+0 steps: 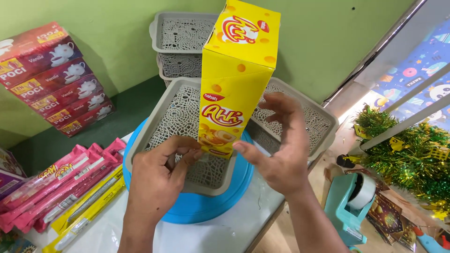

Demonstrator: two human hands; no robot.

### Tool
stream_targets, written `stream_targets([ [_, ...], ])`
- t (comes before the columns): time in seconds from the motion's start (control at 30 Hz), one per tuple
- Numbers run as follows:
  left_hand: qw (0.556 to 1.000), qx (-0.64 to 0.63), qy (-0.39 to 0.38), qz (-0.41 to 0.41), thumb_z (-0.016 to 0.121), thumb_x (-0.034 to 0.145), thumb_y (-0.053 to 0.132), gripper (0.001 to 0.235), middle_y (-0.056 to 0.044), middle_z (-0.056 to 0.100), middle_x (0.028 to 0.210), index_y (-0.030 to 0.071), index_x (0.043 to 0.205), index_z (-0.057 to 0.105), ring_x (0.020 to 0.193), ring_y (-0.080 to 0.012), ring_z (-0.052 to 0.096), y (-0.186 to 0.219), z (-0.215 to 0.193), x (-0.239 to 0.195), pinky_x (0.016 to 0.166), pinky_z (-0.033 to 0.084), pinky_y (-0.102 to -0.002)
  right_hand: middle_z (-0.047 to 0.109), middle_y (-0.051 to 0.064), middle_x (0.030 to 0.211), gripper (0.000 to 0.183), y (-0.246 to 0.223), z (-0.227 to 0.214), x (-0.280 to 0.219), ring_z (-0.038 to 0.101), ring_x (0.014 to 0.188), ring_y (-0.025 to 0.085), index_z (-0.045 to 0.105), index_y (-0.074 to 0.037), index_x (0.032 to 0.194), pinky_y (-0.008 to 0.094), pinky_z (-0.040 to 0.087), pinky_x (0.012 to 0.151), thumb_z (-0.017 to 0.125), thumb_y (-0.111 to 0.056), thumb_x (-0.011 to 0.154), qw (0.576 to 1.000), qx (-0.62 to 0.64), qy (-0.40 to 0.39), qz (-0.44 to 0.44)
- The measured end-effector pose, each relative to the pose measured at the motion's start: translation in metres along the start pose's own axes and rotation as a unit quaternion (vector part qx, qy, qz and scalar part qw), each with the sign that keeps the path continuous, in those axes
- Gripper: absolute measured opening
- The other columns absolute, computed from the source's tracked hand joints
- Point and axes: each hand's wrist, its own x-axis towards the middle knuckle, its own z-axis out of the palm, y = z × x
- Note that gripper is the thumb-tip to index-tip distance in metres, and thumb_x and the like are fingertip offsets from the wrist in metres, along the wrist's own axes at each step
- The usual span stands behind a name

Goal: Organizing snack boxes and plastic baskets on a display counter

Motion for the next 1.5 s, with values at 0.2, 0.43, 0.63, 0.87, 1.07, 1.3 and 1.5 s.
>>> stream_targets([
  [0.2,0.997,0.036,-0.030,-0.061,0.067,0.089,0.023,0.020,0.006,0.087,0.094,0.027,0.105,0.078,0.081,-0.0135,0.081,0.004,0.000,0.005,0.066,0.064,-0.032,0.037,0.010,0.159,0.116,0.034,0.013,-0.008,0.041,0.147,0.023,0.022,-0.014,0.158,0.038,0.041,0.122,0.094,-0.026,0.067,0.995,0.026,-0.091,0.023],
  [0.43,0.988,0.063,-0.057,-0.132,0.077,0.087,0.032,0.022,0.007,0.084,0.101,0.024,0.100,0.062,0.107,-0.0141,0.081,0.006,0.002,0.007,0.079,0.065,-0.037,0.050,0.011,0.144,0.099,0.044,0.020,-0.008,0.051,0.132,0.020,0.027,-0.007,0.154,0.035,0.048,0.112,0.087,-0.020,0.077,0.993,0.049,-0.103,0.038],
  [0.63,0.987,0.118,-0.058,-0.087,0.079,0.085,0.041,0.030,0.009,0.085,0.096,0.026,0.101,0.058,0.091,-0.0200,0.079,-0.001,0.007,0.009,0.078,0.057,-0.045,0.051,0.011,0.138,0.098,0.038,0.020,-0.003,0.055,0.126,0.020,0.029,-0.007,0.150,0.034,0.054,0.107,0.088,-0.021,0.073,0.992,0.049,-0.100,0.056],
  [0.87,0.978,0.166,-0.067,-0.107,0.072,0.089,0.047,0.029,0.009,0.080,0.095,0.027,0.099,0.053,0.093,-0.0211,0.077,0.001,0.010,0.012,0.077,0.055,-0.047,0.048,0.010,0.145,0.103,0.041,0.021,-0.004,0.054,0.130,0.021,0.025,-0.008,0.155,0.035,0.054,0.108,0.088,-0.022,0.074,0.993,0.051,-0.094,0.048],
  [1.07,0.965,0.211,-0.093,-0.126,0.074,0.087,0.042,0.032,0.009,0.083,0.085,0.023,0.096,0.050,0.084,-0.0308,0.073,0.012,0.013,0.021,0.074,0.051,-0.050,0.051,0.009,0.143,0.100,0.042,0.017,-0.003,0.054,0.130,0.021,0.028,-0.009,0.153,0.034,0.051,0.109,0.089,-0.021,0.075,0.994,0.047,-0.096,0.038],
  [1.3,0.959,0.245,-0.113,-0.093,0.066,0.092,0.043,0.026,0.004,0.079,0.083,0.022,0.101,0.052,0.080,-0.0320,0.072,0.009,0.018,0.025,0.069,0.052,-0.050,0.054,0.014,0.145,0.104,0.034,0.013,0.000,0.054,0.137,0.026,0.020,-0.020,0.158,0.040,0.046,0.114,0.087,-0.021,0.079,0.992,0.064,-0.109,0.027],
  [1.5,0.939,0.294,-0.131,-0.118,0.070,0.089,0.047,0.038,-0.002,0.077,0.103,0.022,0.112,0.054,0.096,-0.0357,0.071,0.023,0.014,0.028,0.078,0.056,-0.053,0.054,0.012,0.146,0.105,0.036,0.009,-0.001,0.054,0.137,0.026,0.020,-0.020,0.159,0.041,0.045,0.114,0.087,-0.027,0.078,0.992,0.032,-0.118,0.026],
])
